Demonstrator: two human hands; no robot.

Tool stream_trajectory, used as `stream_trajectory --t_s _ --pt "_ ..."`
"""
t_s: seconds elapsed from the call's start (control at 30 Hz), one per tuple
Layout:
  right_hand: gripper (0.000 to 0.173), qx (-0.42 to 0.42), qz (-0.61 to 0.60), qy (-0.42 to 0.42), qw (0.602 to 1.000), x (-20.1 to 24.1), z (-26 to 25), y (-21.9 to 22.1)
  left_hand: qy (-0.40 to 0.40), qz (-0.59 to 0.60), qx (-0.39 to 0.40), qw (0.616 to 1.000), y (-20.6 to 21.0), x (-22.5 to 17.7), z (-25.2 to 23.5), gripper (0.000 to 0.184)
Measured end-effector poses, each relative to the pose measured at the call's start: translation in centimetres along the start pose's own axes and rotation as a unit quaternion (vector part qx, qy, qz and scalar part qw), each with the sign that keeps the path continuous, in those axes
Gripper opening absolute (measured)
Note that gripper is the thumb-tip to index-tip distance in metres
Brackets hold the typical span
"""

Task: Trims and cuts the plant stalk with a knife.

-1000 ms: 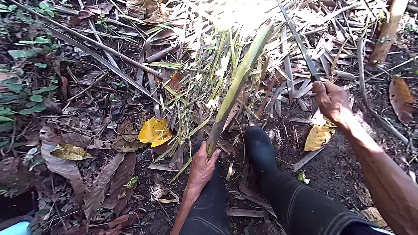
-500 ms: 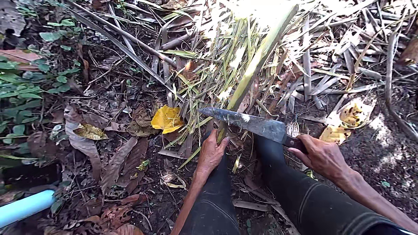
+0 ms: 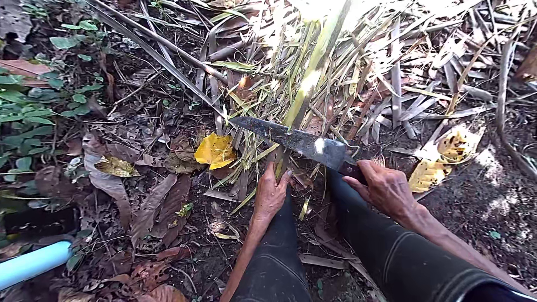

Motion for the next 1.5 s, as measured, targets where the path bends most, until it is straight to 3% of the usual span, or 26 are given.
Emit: stream_trajectory --t_s 0.1,0.27,0.43,0.6,0.77,0.9,0.97,1.17,1.37,1.5 --pt "0.068 0.007 0.031 -0.027 0.999 0.0 -0.4 -0.1 -0.001 -0.006 -0.001 1.0 0.1 -0.1 0.0 0.052" --pt "0.063 0.001 -0.006 0.074 0.997 -4.2 -1.8 -1.9 -0.007 -0.01 0.012 1.0 0.4 0.1 0.0 0.045" --pt "0.065 0.017 0.027 -0.025 0.999 -2.0 -1.3 -0.6 0.002 0.0 0.013 1.0 0.4 0.2 -0.1 0.052" --pt "0.063 -0.003 -0.027 0.1 0.995 -7.5 -2.4 -2.3 -0.01 -0.013 0.023 1.0 0.7 0.4 0.3 0.045" --pt "0.065 0.019 0.042 -0.031 0.998 -4.4 -1.8 -0.5 0.0 -0.003 0.02 1.0 0.6 0.4 0.1 0.05" --pt "0.062 -0.019 -0.049 0.139 0.989 -11.0 -3.3 -2.7 -0.001 -0.002 0.03 1.0 0.8 0.8 0.6 0.048" --pt "0.061 -0.044 -0.076 0.167 0.982 -12.4 -3.6 -4.1 -0.002 -0.003 0.029 1.0 0.7 0.8 0.6 0.048" --pt "0.056 0.018 0.024 -0.019 0.999 -6.5 -2.7 -1.5 -0.001 0.003 0.038 0.999 0.6 0.8 0.6 0.05" --pt "0.06 -0.007 -0.033 0.035 0.999 -8.4 -0.9 -1.4 -0.01 0.017 0.044 0.999 0.6 1.1 0.4 0.046" --pt "0.069 0.021 -0.007 -0.004 1.0 -6.5 1.5 -0.2 -0.029 0.003 0.036 0.999 0.5 0.5 0.6 0.045"
Point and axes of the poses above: each hand's wrist, its own z-axis away from the middle knuckle, its own y-axis out of the palm, x = y × z, the point moved 10 cm from there along -z, towards the middle knuckle, and after that the axes turned 10 degrees about x, right-handed, at the moved point
